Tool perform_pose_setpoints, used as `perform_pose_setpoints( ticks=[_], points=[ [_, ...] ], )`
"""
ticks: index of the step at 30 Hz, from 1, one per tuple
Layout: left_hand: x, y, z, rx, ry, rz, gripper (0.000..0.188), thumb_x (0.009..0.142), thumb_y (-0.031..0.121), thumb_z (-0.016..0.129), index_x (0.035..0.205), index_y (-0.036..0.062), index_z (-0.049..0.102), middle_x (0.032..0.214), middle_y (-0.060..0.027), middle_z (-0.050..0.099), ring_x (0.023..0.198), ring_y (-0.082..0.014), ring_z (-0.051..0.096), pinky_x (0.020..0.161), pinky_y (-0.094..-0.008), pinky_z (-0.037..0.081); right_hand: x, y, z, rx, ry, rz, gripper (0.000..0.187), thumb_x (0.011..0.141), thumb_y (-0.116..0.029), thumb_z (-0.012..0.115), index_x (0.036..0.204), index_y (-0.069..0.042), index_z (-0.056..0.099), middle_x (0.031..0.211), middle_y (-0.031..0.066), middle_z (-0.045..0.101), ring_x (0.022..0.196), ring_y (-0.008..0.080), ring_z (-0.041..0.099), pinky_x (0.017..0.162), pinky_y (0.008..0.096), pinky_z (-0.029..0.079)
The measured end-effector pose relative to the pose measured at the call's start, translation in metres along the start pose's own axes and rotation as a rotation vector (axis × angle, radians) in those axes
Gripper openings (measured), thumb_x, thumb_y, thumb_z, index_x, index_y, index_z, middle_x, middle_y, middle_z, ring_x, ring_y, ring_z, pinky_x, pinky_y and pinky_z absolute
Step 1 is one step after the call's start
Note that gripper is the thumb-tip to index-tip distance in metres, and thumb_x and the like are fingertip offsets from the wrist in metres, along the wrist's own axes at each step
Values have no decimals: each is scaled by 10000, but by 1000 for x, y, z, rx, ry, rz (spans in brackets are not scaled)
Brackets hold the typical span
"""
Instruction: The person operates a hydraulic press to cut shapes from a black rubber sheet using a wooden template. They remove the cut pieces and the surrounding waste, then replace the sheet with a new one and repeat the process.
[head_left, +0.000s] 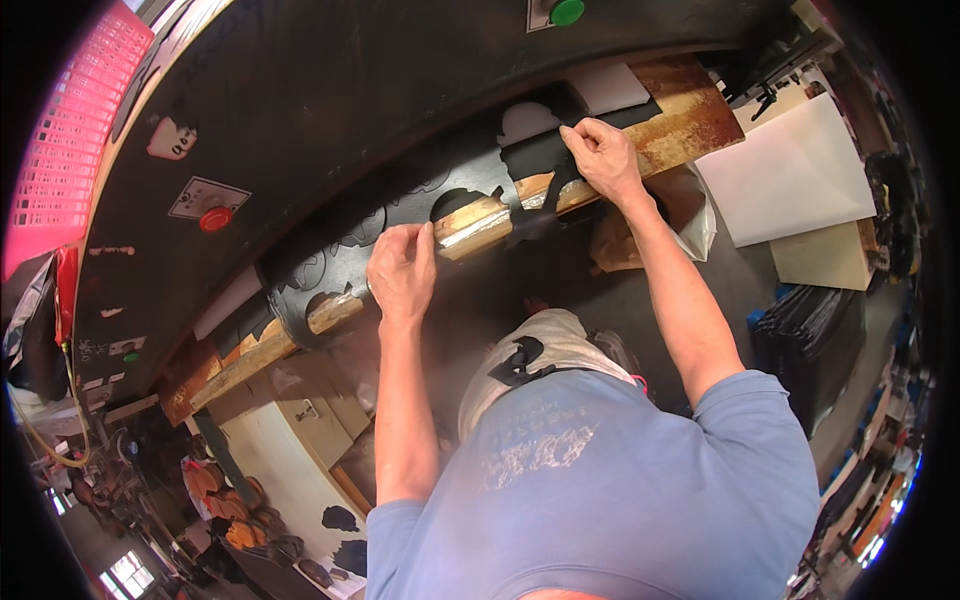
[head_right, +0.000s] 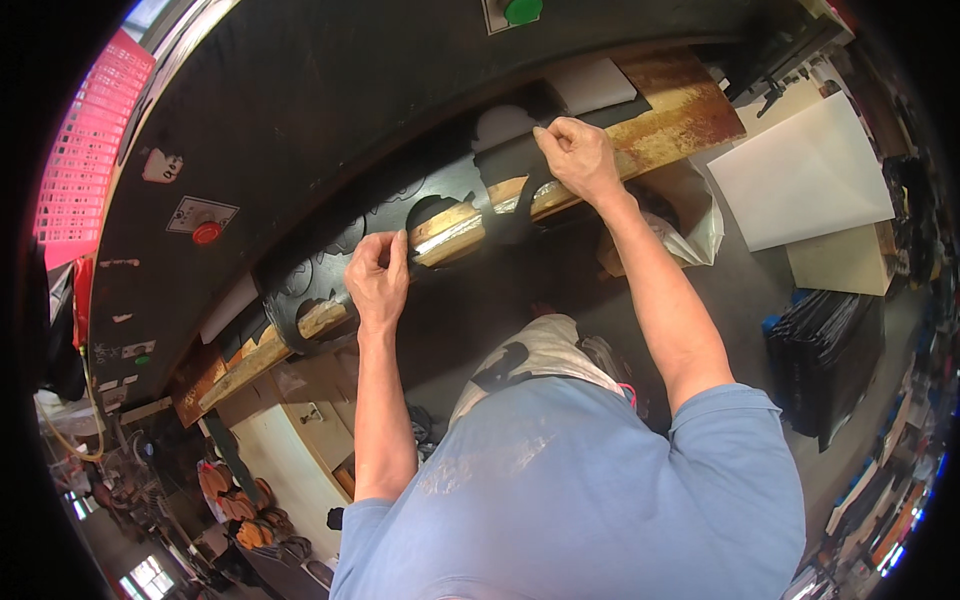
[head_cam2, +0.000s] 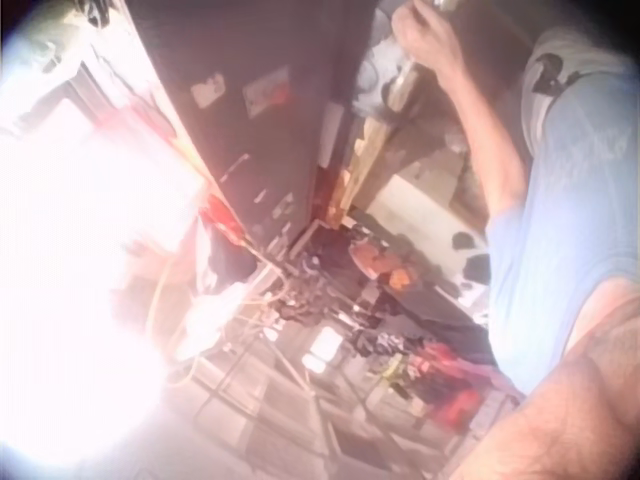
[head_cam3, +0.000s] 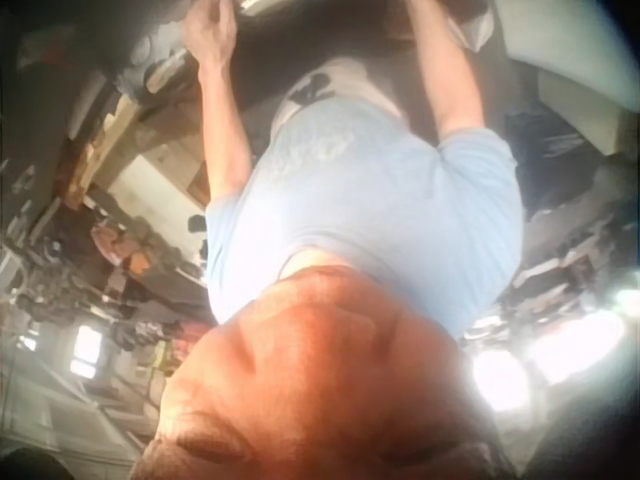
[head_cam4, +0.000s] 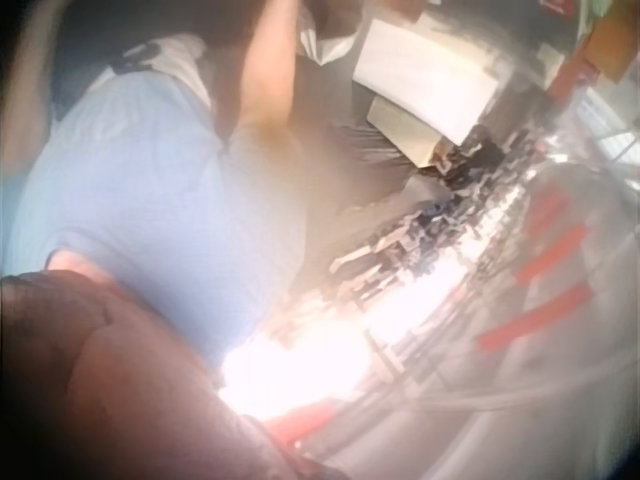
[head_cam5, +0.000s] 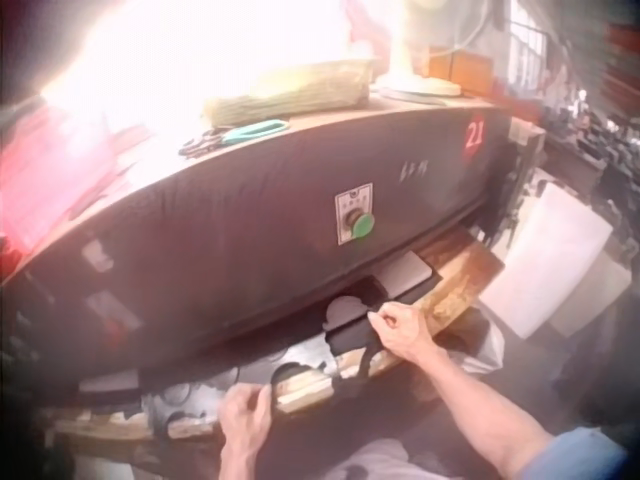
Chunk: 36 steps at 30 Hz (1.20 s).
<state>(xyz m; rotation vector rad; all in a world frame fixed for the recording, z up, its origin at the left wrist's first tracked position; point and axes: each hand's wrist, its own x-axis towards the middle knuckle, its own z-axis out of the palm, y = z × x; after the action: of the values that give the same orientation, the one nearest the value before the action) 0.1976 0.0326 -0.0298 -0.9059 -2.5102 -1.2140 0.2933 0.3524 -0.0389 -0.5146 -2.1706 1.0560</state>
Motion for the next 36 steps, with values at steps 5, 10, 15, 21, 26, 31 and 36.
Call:
perform_pose_setpoints(
  ticks=[5, 10, 15, 21, 26, 31, 36],
  points=[
    [2, 9, -4, -10, -30, -3, 88, 935, 77, 764, 905, 13, 711, 859, -149, 713, 809, -352, 687, 737, -442, 547, 6, -5, -7, -33, -86, 185, 307, 975, -256, 753, 819, -3, 676, 615, 60, 495, 589, 107, 458, 572, 322, 407],
    [3, -4, -13, -39, -135, 0, 71, 916, 46, 766, 929, 24, 700, 838, -140, 688, 765, -343, 662, 692, -441, 527, 18, -47, 16, -13, -6, 351, 331, 978, -252, 770, 786, 10, 709, 576, -1, 547, 571, 51, 479, 552, 274, 423],
    [13, -25, -37, -118, -310, -120, 48, 966, 39, 747, 991, -1, 755, 792, -113, 723, 683, -178, 684, 644, -323, 548, 53, -76, 113, -2, -117, -20, 325, 871, -272, 828, 1045, -12, 741, 960, 105, 710, 822, 239, 686, 748, 377, 561],
    [122, -54, -54, -200, -128, -297, 134, 1022, 51, 675, 1099, -10, 768, 983, -124, 798, 915, -215, 757, 856, -340, 589, 119, -104, 212, -189, -358, -109, 898, 751, -416, 889, 1486, -30, 546, 1551, 365, 350, 1442, 586, 362, 1229, 594, 356],
    [196, -110, -17, 76, -93, -44, 365, 1033, 103, 671, 1389, 22, 671, 1468, -186, 650, 1412, -331, 582, 1192, -444, 430, 124, -100, 244, -291, -172, -151, 814, 691, -339, 866, 1413, -37, 643, 1562, 328, 405, 1371, 586, 392, 1174, 661, 370],
    [183, -119, -6, 195, -124, 109, 344, 1022, 67, 677, 1362, 18, 678, 1510, -178, 620, 1490, -375, 497, 1225, -473, 400, 129, -93, 226, -124, -190, -72, 757, 644, -292, 836, 1343, -34, 697, 1551, 288, 461, 1349, 526, 449, 1180, 570, 411],
    [184, -118, -5, 163, -104, 77, 301, 1002, 55, 682, 1298, 6, 699, 1479, -184, 640, 1454, -412, 525, 1207, -499, 414, 165, -82, 142, 144, -307, 48, 854, 655, -322, 946, 1426, -85, 665, 1561, 221, 495, 1451, 340, 506, 1227, 405, 405]
  ],
)
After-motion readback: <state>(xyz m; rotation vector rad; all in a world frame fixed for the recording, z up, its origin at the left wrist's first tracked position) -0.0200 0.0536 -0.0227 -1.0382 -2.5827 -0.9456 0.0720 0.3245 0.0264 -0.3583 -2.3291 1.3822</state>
